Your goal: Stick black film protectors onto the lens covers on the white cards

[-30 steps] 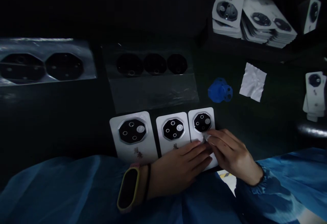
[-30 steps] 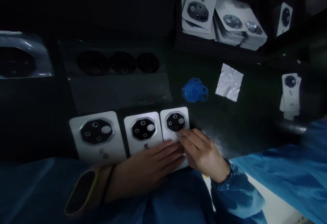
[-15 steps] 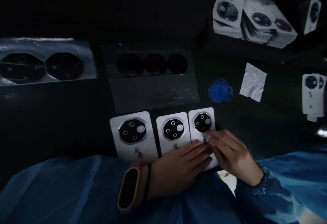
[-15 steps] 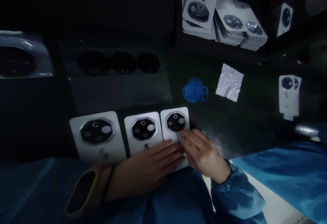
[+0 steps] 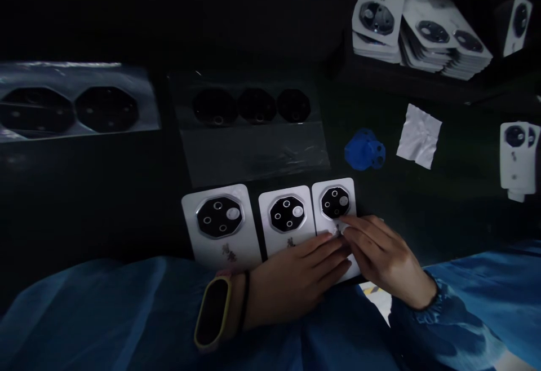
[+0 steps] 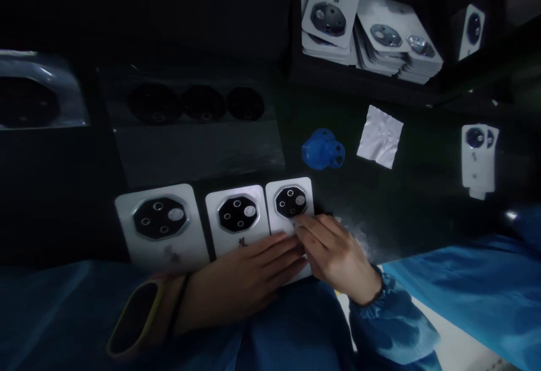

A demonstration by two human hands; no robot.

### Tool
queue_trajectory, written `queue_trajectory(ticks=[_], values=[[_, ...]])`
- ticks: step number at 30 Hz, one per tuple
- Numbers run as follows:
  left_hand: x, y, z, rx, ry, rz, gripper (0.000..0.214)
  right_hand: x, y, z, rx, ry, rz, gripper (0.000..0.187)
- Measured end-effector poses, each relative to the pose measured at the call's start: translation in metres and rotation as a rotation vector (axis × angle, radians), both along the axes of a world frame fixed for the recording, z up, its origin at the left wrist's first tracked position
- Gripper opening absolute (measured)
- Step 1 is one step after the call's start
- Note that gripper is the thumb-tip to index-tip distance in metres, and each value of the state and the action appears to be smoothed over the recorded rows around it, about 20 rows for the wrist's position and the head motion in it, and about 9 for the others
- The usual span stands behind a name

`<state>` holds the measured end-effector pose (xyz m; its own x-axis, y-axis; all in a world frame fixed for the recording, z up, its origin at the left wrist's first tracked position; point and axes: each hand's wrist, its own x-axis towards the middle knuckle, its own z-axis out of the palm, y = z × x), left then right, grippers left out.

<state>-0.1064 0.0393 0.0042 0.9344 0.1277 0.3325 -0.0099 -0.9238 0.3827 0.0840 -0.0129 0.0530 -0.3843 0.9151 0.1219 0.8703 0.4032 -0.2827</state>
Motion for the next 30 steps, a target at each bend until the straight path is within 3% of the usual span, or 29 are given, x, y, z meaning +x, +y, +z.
queue_trajectory(ticks=[23, 30], values=[[0.0003, 0.0004, 0.0006, 0.002, 0.013, -0.005, 0.037, -0.0006, 0.0007, -0.0004, -0.006, 0.02, -0.005, 0.016], [0.0004, 0.001, 0.0008, -0.005, -0.001, 0.0, 0.037, -0.0009, 0.0004, 0.0031, 0.017, 0.124, -0.092, 0.018]])
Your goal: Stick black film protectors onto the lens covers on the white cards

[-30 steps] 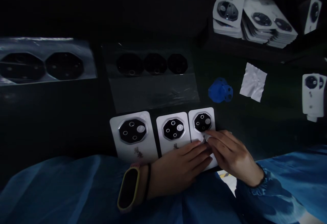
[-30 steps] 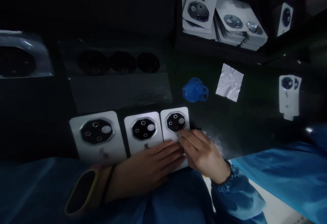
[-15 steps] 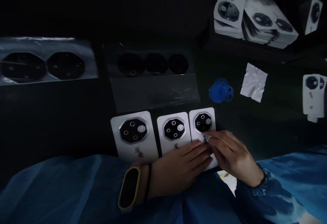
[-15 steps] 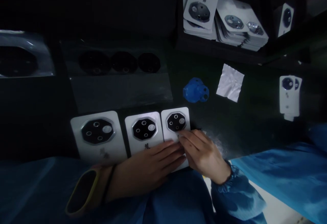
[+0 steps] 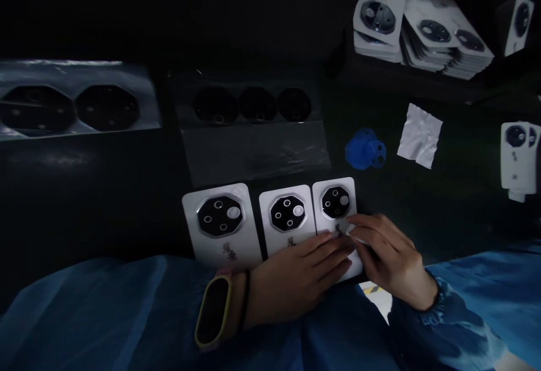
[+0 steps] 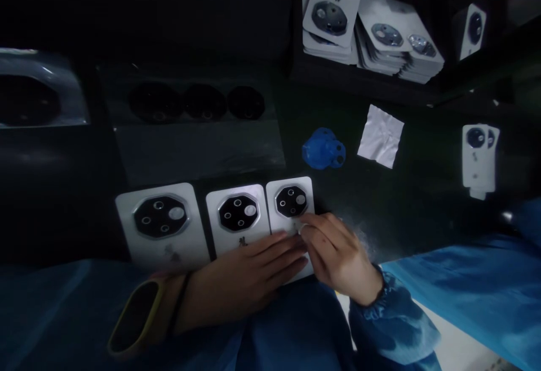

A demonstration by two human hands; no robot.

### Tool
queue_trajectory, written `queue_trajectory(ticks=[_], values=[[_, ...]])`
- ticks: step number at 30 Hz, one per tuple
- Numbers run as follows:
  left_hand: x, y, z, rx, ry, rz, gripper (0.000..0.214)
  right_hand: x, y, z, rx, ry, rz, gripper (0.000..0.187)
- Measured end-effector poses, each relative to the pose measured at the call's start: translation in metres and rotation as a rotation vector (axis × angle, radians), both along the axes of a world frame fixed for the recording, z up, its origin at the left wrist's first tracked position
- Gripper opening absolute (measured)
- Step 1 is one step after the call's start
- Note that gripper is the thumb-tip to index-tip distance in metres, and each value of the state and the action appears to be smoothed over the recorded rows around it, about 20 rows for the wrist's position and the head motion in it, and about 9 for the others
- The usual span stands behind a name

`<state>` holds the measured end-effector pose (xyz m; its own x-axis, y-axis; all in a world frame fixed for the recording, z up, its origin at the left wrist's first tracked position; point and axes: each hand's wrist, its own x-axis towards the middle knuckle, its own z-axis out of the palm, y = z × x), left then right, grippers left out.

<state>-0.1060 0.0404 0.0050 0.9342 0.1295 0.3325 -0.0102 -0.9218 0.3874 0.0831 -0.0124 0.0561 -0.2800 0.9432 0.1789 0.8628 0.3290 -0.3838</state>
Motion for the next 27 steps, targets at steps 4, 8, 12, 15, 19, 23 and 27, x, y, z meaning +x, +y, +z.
queue_trajectory(ticks=[4, 8, 12, 15, 19, 23, 27], values=[[-0.002, 0.0, -0.001, 0.016, 0.028, -0.028, 0.041, -0.001, 0.004, 0.001, 0.044, 0.045, -0.104, 0.02], [-0.003, -0.001, -0.001, 0.027, 0.053, -0.048, 0.047, -0.003, 0.009, 0.001, 0.026, 0.036, -0.237, 0.018], [-0.004, -0.001, -0.003, 0.031, 0.035, -0.032, 0.045, -0.008, 0.013, 0.003, -0.013, 0.041, -0.249, 0.013], [-0.003, -0.001, -0.003, 0.026, 0.02, -0.023, 0.042, -0.012, 0.015, 0.004, -0.088, 0.149, -0.262, 0.012], [-0.005, -0.001, -0.001, 0.021, 0.029, -0.035, 0.042, -0.014, 0.018, 0.006, -0.139, 0.258, -0.279, 0.01], [-0.006, -0.001, -0.001, 0.034, 0.032, -0.035, 0.042, -0.015, 0.024, 0.005, -0.06, 0.177, -0.236, 0.011], [-0.005, -0.002, -0.004, 0.048, 0.028, -0.034, 0.046, -0.019, 0.031, 0.0, 0.008, 0.0, -0.135, 0.013]])
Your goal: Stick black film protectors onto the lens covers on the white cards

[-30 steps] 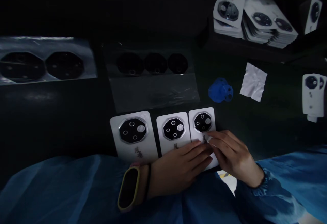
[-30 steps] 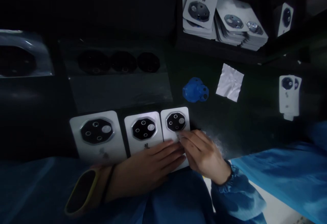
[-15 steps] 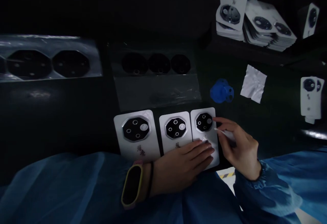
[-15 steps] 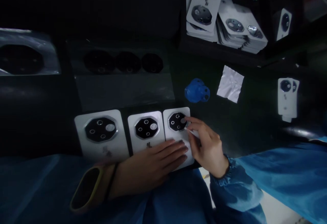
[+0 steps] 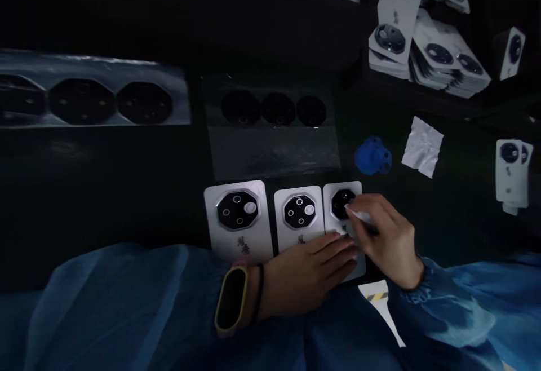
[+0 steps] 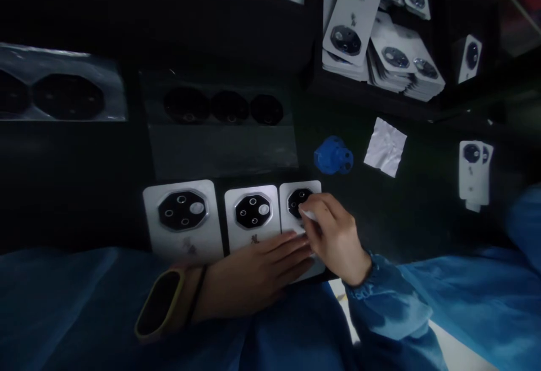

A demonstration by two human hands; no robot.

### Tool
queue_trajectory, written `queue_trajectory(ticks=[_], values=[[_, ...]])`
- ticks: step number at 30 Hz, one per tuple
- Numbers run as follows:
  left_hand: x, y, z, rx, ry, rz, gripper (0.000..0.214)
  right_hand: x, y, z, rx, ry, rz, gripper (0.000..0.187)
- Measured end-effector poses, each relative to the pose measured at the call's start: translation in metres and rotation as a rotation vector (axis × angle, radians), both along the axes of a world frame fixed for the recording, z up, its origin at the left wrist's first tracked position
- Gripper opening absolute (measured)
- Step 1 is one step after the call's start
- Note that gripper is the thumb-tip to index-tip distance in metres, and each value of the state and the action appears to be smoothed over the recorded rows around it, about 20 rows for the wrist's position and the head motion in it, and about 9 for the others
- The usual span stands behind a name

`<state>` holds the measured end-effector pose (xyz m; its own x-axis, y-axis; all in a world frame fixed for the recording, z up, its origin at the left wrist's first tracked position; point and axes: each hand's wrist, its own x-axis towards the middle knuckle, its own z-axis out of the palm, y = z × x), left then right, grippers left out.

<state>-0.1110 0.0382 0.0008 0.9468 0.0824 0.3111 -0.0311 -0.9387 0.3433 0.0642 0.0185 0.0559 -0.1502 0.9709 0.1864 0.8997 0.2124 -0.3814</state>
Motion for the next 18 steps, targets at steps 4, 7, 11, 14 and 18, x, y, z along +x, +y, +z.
queue_trajectory(ticks=[4, 7, 11, 14, 18], values=[[0.0006, -0.0009, -0.002, -0.005, -0.002, 0.011, 0.048, -0.0037, 0.0035, -0.0043, 0.034, -0.113, 0.079, 0.012], [0.0004, -0.0008, -0.0019, -0.005, -0.028, 0.028, 0.047, -0.0054, 0.0054, -0.0057, 0.055, -0.163, 0.109, 0.011], [-0.0003, -0.0001, -0.0011, -0.013, -0.026, 0.028, 0.048, -0.0069, 0.007, -0.0068, 0.065, -0.179, 0.116, 0.011], [-0.0005, 0.0002, -0.0007, -0.022, -0.032, 0.024, 0.047, -0.0073, 0.0054, -0.0062, 0.056, -0.183, 0.126, 0.013], [-0.0006, 0.0002, -0.0011, -0.036, -0.04, 0.028, 0.047, -0.0062, 0.0009, -0.0037, 0.036, -0.209, 0.136, 0.017]])
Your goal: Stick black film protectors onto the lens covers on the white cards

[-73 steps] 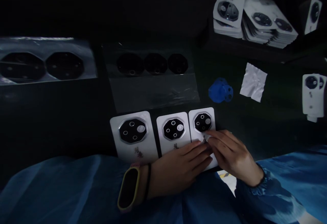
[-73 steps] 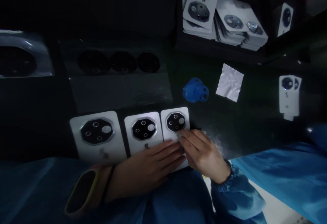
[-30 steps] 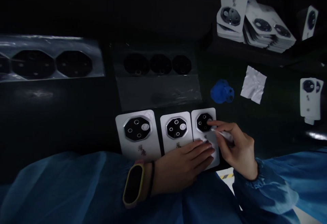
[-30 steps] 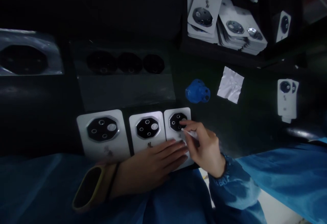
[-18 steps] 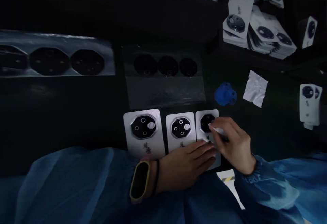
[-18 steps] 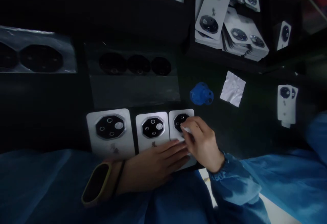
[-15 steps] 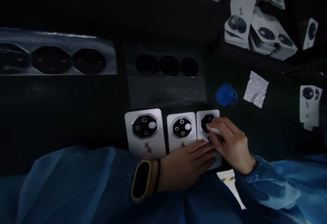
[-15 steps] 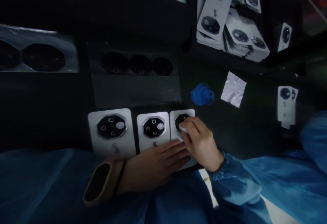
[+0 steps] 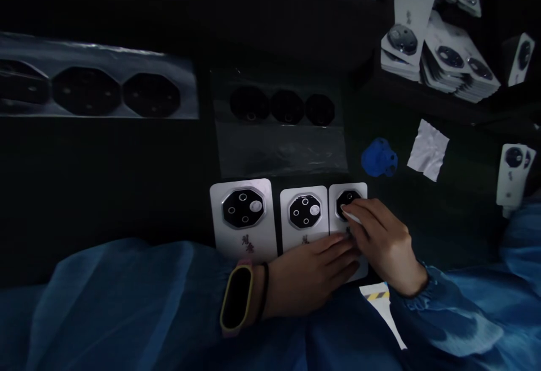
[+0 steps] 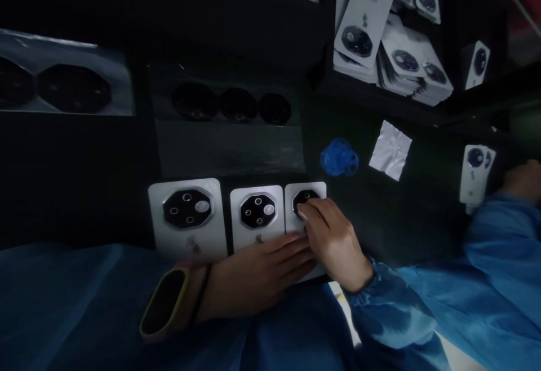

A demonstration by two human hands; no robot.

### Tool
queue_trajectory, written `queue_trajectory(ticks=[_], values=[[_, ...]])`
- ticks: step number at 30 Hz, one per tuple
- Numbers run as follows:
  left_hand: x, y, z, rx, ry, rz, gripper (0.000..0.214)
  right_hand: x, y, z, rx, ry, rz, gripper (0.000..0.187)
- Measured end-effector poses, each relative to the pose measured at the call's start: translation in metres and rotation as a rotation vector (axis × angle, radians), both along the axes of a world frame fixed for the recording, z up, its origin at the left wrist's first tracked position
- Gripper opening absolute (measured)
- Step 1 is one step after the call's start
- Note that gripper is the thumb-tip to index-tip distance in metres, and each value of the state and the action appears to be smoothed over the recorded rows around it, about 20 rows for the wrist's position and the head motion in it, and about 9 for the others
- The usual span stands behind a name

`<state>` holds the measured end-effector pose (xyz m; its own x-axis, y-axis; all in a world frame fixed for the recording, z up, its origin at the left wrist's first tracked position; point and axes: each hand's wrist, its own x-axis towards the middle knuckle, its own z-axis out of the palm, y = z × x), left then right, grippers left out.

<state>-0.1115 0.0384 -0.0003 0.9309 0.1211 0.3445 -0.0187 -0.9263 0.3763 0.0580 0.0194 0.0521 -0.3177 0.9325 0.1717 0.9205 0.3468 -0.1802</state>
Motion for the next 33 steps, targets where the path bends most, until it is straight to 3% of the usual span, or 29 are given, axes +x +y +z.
queue_trajectory(ticks=[11, 33], values=[[0.0007, -0.0006, -0.0006, -0.021, 0.007, -0.015, 0.043, -0.0038, 0.0006, -0.007, 0.077, 0.068, -0.032, 0.015], [0.0004, -0.0017, -0.0017, -0.001, 0.034, -0.023, 0.047, 0.0024, -0.0021, 0.0, 0.037, 0.076, 0.044, 0.022]])
